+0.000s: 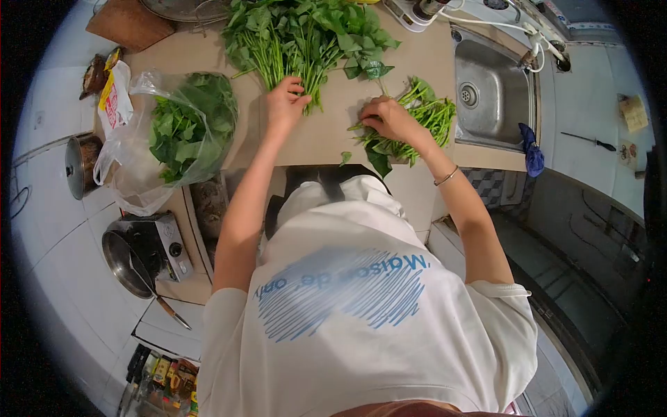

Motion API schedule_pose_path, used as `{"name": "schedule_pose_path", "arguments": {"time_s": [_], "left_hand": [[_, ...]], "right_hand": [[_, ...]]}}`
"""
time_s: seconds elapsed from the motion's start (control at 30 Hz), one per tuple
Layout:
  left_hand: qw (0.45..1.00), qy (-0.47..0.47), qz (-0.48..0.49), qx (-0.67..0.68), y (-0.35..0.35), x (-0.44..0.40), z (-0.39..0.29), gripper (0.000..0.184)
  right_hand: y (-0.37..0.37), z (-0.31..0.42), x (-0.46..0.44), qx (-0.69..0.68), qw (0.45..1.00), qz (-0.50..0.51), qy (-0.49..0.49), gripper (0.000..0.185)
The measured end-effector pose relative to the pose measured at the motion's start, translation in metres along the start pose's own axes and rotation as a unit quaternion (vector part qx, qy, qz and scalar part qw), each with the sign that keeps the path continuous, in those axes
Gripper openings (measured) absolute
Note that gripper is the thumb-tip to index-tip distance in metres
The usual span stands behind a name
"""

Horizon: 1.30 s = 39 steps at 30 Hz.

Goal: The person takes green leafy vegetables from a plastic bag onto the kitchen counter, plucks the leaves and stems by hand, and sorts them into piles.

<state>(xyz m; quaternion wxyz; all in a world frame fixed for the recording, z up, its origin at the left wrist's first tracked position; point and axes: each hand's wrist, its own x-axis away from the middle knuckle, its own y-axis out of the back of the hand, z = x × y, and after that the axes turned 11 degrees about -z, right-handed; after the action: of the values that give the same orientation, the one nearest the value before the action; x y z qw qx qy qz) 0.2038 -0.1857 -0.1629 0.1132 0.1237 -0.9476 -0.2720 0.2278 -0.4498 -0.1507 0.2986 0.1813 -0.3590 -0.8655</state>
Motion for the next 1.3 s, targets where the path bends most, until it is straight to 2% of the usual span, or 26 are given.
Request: {"name": "schedule_pose_path", "arguments": {"time_s": [0.07,0.13,0.17,0.2,0.23,0.27,0.3,0.33,0.37,0.43,0.5,0.57,0.6,0.67,0.7,0.77,0.83,0.9,0.97,1.0,1.07,1.13,1.3], "left_hand": [[0.999,0.019,-0.01,0.045,0.001,0.0,0.008,0.041],[0.975,0.097,-0.01,0.2,0.001,-0.002,0.014,0.036],[0.975,0.097,-0.009,0.199,0.003,-0.001,0.009,0.036],[0.96,0.144,-0.009,0.242,0.006,0.0,0.003,0.034],[0.94,0.189,-0.01,0.284,0.009,0.0,-0.002,0.032],[0.94,0.188,-0.009,0.284,0.01,-0.001,0.0,0.032],[0.928,0.221,0.017,0.3,0.012,-0.003,0.003,0.031],[0.913,0.253,0.042,0.316,0.015,-0.004,0.001,0.031],[0.913,0.252,0.042,0.317,0.016,-0.004,-0.001,0.031],[0.89,0.288,0.127,0.331,0.019,-0.002,-0.006,0.032],[0.892,0.292,0.138,0.316,0.02,0.0,-0.014,0.031],[0.894,0.297,0.148,0.302,0.022,0.002,-0.017,0.031],[0.889,0.287,0.145,0.325,0.024,0.002,-0.018,0.03],[0.884,0.275,0.143,0.348,0.029,0.004,-0.023,0.029],[0.885,0.25,0.149,0.363,0.031,0.005,-0.024,0.028],[0.886,0.222,0.155,0.377,0.04,0.009,-0.036,0.028],[0.906,0.15,0.106,0.382,0.049,0.014,-0.05,0.028],[0.904,0.152,0.096,0.387,0.057,0.017,-0.056,0.027],[0.904,0.154,0.087,0.39,0.063,0.021,-0.056,0.026],[0.892,0.174,0.088,0.407,0.065,0.022,-0.055,0.026],[0.881,0.189,0.086,0.425,0.071,0.025,-0.056,0.026],[0.849,0.195,0.098,0.482,0.077,0.032,-0.059,0.026],[0.83,0.194,0.111,0.511,0.088,0.043,-0.065,0.026]], "right_hand": [[-0.002,0.002,-0.007,0.011,1.0,-0.021,0.017,0.013],[-0.012,0.008,-0.021,0.034,0.993,-0.11,-0.011,0.017],[-0.023,0.009,-0.028,0.034,0.993,-0.111,-0.012,0.017],[-0.037,0.009,-0.037,-0.112,0.973,-0.083,-0.186,0.022],[-0.048,0.011,-0.045,-0.253,0.901,-0.05,-0.349,0.026],[-0.046,0.024,-0.052,-0.253,0.901,-0.051,-0.349,0.026],[-0.042,0.036,-0.059,-0.386,0.822,-0.027,-0.418,0.03],[-0.039,0.044,-0.064,-0.507,0.719,-0.001,-0.475,0.033],[-0.045,0.04,-0.064,-0.546,0.71,-0.004,-0.445,0.029],[-0.051,0.041,-0.064,-0.547,0.713,-0.033,-0.437,0.027],[-0.05,0.042,-0.064,-0.545,0.719,-0.062,-0.427,0.025],[-0.045,0.046,-0.06,-0.546,0.7,-0.1,-0.449,0.024],[-0.042,0.05,-0.057,-0.545,0.702,-0.101,-0.447,0.024],[-0.036,0.058,-0.05,-0.511,0.747,-0.155,-0.396,0.029],[-0.035,0.061,-0.047,-0.511,0.747,-0.156,-0.395,0.029],[-0.031,0.064,-0.045,-0.449,0.819,-0.181,-0.309,0.033],[-0.032,0.066,-0.047,-0.426,0.833,-0.201,-0.291,0.033],[-0.034,0.061,-0.049,-0.404,0.845,-0.218,-0.272,0.033],[-0.039,0.045,-0.048,-0.253,0.902,-0.111,-0.331,0.031],[-0.046,0.039,-0.046,-0.254,0.903,-0.114,-0.328,0.031],[-0.054,0.034,-0.048,-0.111,0.947,-0.166,-0.251,0.031],[-0.052,0.035,-0.046,-0.069,0.954,-0.182,-0.228,0.029],[-0.022,0.07,-0.053,0.008,0.955,-0.258,-0.149,0.019]]}}
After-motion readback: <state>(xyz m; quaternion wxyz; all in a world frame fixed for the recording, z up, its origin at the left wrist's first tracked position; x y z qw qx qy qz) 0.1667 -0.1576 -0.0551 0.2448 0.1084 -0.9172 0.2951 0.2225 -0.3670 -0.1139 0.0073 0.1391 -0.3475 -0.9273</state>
